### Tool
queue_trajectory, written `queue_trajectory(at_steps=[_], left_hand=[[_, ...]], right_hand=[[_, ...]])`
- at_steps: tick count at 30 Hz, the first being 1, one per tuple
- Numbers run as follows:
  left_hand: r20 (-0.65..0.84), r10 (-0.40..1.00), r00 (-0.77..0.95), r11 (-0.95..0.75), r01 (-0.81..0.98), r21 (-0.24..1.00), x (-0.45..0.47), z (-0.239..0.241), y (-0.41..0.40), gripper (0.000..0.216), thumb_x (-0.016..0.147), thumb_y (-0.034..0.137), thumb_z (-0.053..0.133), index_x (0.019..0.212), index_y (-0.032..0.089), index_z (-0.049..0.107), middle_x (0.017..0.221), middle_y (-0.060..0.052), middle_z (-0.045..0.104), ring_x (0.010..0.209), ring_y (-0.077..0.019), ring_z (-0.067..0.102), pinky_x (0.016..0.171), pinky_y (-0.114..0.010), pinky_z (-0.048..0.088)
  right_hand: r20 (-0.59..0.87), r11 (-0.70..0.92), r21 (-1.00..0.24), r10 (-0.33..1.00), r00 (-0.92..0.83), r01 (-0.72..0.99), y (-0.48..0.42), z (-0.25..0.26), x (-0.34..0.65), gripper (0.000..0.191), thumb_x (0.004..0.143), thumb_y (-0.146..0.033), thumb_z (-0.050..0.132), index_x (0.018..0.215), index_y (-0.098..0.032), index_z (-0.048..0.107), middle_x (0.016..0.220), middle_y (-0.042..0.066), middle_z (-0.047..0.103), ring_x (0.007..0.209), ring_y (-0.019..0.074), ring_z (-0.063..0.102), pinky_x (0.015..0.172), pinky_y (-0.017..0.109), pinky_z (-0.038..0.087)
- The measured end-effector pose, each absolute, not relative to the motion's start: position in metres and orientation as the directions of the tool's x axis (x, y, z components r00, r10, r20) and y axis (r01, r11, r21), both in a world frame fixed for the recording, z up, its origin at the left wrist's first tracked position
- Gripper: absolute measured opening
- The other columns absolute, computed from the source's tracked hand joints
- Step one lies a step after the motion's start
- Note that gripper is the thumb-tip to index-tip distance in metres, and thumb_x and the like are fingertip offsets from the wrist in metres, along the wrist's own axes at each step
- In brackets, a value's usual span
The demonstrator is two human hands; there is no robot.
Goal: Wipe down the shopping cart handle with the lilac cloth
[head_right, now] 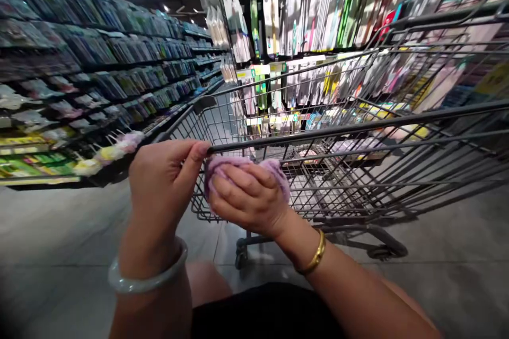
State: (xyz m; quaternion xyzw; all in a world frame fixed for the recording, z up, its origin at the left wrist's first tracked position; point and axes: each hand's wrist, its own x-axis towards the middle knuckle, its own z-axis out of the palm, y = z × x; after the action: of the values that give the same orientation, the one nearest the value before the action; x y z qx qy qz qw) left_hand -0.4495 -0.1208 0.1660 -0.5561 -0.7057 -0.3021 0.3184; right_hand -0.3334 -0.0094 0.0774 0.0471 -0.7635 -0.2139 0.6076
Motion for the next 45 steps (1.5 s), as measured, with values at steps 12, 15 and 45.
queue_trajectory(at_steps=[12, 15, 45], left_hand=[[0.829, 0.507, -0.238, 0.248, 0.961, 0.124, -0.462, 0.156, -0.111, 0.046, 0.1, 0.05, 0.044, 0.068, 0.025, 0.066, 0.061, 0.002, 0.06, 0.064, -0.0162, 0.053, 0.068, -0.037, 0.027], [0.837, 0.5, -0.223, 0.21, 0.969, 0.132, -0.464, 0.155, -0.111, 0.042, 0.1, 0.05, 0.046, 0.073, 0.027, 0.069, 0.061, 0.003, 0.061, 0.064, -0.0158, 0.053, 0.069, -0.037, 0.027], [0.865, 0.455, -0.212, 0.245, 0.964, 0.108, -0.465, 0.146, -0.11, 0.043, 0.101, 0.052, 0.041, 0.075, 0.027, 0.063, 0.067, 0.002, 0.063, 0.072, -0.0182, 0.052, 0.075, -0.038, 0.025]], right_hand=[[0.911, 0.936, 0.324, -0.269, -0.313, 0.138, -0.026, 0.061, -0.357, 0.019, 0.085, -0.038, 0.067, 0.103, -0.031, 0.067, 0.117, -0.004, 0.069, 0.113, 0.0198, 0.056, 0.094, 0.038, 0.043], [0.813, 0.919, 0.392, -0.364, -0.455, -0.037, -0.038, 0.024, -0.372, 0.008, 0.087, -0.032, 0.064, 0.094, -0.029, 0.067, 0.11, -0.004, 0.07, 0.11, 0.0173, 0.057, 0.094, 0.035, 0.042], [0.811, 0.924, 0.38, -0.314, -0.494, 0.038, -0.028, 0.037, -0.339, 0.008, 0.086, -0.03, 0.066, 0.094, -0.028, 0.065, 0.107, -0.004, 0.07, 0.098, 0.0147, 0.056, 0.086, 0.033, 0.038]])
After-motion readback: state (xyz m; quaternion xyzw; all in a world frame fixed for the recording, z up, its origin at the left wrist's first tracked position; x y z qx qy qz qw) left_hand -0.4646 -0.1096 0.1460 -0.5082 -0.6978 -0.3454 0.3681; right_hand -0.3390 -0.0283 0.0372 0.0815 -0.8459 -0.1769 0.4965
